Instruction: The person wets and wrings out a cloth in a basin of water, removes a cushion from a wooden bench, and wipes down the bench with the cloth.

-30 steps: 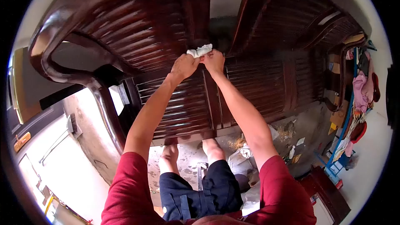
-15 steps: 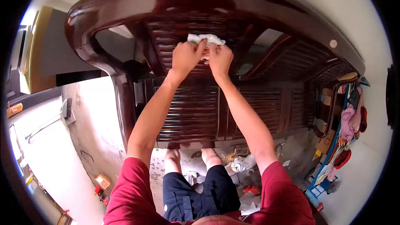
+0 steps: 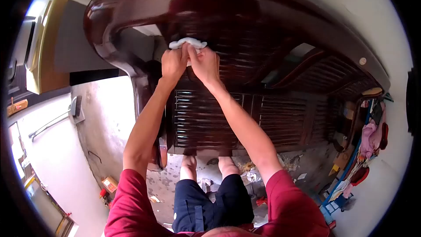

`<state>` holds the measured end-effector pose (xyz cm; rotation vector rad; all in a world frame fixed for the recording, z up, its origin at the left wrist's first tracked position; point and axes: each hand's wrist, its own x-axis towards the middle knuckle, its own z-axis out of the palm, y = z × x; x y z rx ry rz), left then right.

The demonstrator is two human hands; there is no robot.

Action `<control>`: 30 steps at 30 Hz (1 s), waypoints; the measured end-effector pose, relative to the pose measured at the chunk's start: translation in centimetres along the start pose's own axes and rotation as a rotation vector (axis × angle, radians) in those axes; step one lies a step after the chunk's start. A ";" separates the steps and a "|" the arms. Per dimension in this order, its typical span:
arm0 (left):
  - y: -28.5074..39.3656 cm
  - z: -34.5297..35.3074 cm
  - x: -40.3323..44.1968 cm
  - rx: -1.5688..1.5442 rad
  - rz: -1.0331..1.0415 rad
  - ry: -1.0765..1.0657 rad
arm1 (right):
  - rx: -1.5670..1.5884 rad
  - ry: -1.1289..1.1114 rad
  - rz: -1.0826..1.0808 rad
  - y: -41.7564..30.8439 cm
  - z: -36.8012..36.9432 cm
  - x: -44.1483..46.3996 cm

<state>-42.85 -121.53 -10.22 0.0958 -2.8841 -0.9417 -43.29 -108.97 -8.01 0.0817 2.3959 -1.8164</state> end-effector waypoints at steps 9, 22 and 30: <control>9.6 2.2 3.0 0.159 0.105 -0.056 | -0.096 0.307 -0.124 -0.2 -7.4 0.0; 10.5 7.5 -6.5 -0.195 0.044 -0.339 | -0.129 0.220 0.067 9.0 -12.7 -6.4; 0.2 8.0 -24.1 -0.521 -0.339 -0.353 | -0.180 0.049 -0.004 14.1 -8.0 -18.9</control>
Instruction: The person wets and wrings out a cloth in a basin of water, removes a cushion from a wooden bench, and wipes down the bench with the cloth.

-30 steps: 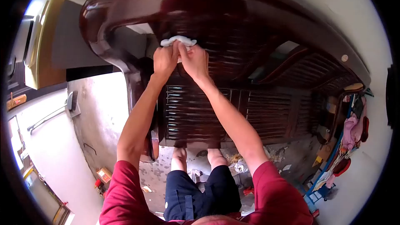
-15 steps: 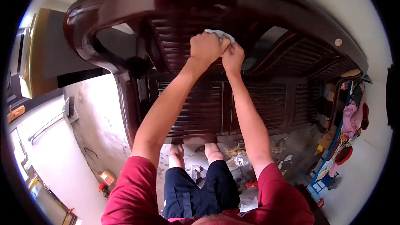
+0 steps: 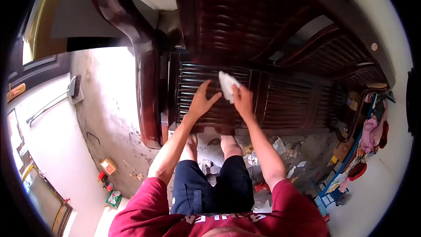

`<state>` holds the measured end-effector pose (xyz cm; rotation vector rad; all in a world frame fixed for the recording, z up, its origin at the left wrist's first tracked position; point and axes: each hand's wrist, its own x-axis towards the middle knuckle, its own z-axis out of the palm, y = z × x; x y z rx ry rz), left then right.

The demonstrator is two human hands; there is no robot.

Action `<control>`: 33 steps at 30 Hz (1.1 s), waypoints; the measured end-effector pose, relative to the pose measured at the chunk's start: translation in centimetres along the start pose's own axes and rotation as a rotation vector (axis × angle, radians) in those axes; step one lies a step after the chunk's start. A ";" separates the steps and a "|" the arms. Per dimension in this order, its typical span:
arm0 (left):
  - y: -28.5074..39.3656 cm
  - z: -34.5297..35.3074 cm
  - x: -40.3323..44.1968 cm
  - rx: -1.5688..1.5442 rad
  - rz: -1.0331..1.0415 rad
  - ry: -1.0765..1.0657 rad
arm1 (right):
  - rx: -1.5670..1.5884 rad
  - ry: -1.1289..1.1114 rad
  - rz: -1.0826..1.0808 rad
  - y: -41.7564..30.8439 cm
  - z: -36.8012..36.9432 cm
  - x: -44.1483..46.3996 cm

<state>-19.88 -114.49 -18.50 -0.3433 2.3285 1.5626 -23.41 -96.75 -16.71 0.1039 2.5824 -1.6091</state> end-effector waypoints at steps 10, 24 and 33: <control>-4.9 -3.5 -3.6 -0.318 -0.310 0.074 | 0.216 -0.212 0.325 -0.4 7.7 -4.4; -13.5 -6.8 8.9 0.707 0.184 0.051 | -0.378 -0.478 -0.342 4.7 20.1 5.6; -13.3 -3.6 9.7 1.173 0.223 0.087 | -0.494 -0.379 -0.459 8.1 20.1 5.7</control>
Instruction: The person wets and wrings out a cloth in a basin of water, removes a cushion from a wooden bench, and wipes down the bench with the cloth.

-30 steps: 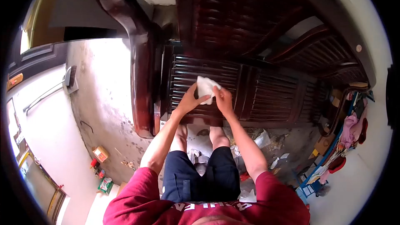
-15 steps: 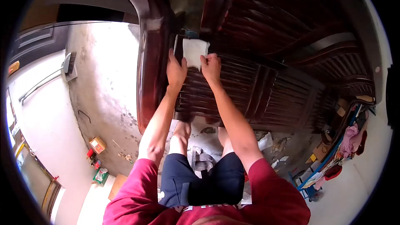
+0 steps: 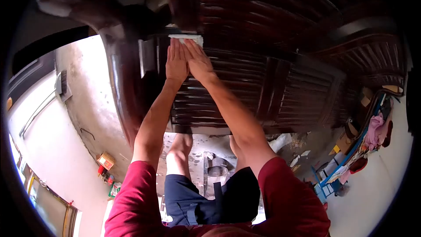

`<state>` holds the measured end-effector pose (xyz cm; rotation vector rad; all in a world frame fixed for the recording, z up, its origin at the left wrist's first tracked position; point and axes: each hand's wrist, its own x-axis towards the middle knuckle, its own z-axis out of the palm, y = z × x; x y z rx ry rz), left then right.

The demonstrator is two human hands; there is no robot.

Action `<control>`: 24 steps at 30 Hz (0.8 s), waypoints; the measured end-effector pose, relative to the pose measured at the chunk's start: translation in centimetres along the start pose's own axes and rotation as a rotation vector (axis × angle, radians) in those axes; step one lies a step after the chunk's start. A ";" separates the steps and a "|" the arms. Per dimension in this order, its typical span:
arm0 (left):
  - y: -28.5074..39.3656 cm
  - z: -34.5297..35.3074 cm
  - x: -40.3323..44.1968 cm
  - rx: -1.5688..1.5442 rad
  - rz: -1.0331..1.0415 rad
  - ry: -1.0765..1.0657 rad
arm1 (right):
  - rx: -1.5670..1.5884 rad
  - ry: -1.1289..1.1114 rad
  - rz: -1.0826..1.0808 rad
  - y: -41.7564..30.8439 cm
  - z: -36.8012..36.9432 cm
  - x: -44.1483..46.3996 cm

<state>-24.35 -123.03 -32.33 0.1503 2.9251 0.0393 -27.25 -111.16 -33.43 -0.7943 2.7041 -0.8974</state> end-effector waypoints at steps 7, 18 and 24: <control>5.1 0.0 1.7 0.043 0.073 -0.078 | -0.009 -0.046 0.048 3.4 -3.7 -2.3; 17.0 -0.9 3.8 -0.134 0.170 -0.076 | -0.046 -0.009 0.164 12.4 -10.2 -9.9; 23.9 -1.0 5.7 -0.138 0.408 -0.230 | -0.150 0.071 0.278 16.6 -14.1 -16.0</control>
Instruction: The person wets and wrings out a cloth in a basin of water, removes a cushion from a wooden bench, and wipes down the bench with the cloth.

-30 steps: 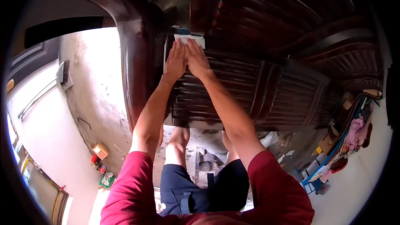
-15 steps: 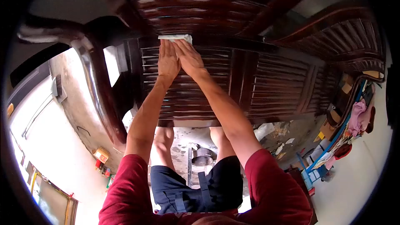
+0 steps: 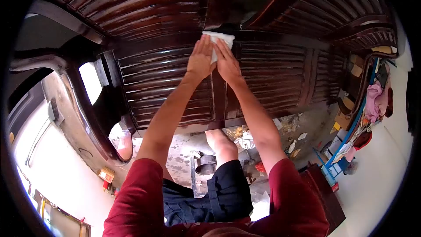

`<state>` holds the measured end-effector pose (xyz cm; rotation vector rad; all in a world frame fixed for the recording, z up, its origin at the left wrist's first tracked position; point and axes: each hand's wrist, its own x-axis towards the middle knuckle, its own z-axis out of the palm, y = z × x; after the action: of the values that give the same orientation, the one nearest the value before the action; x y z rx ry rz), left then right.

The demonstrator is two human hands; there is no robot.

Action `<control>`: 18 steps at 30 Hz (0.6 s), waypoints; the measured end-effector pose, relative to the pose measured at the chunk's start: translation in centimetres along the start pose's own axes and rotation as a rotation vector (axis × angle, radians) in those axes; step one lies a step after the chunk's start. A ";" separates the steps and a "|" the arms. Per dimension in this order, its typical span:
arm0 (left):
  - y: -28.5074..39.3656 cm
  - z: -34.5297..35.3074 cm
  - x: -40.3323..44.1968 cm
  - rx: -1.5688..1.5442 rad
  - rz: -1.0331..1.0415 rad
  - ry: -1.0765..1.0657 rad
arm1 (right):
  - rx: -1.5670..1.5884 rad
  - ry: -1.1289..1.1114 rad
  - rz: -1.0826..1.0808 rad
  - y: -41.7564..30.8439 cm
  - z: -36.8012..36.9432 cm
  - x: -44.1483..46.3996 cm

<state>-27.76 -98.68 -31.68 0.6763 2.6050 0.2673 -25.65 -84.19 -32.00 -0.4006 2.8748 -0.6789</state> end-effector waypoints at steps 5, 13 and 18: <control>-0.1 -0.6 -0.8 0.223 0.024 -0.036 | 0.022 0.011 0.065 -1.1 1.0 -0.1; -8.4 0.2 -8.6 0.243 -0.184 -0.004 | 0.303 -0.132 -0.113 -10.6 5.9 3.8; -15.5 -0.6 -15.2 0.283 -0.504 -0.024 | 0.408 -0.407 -0.223 -20.6 11.6 8.2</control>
<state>-22.54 -119.75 -30.14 0.0881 2.7068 -0.2654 -26.46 -109.14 -33.56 -0.7070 2.2614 -1.0539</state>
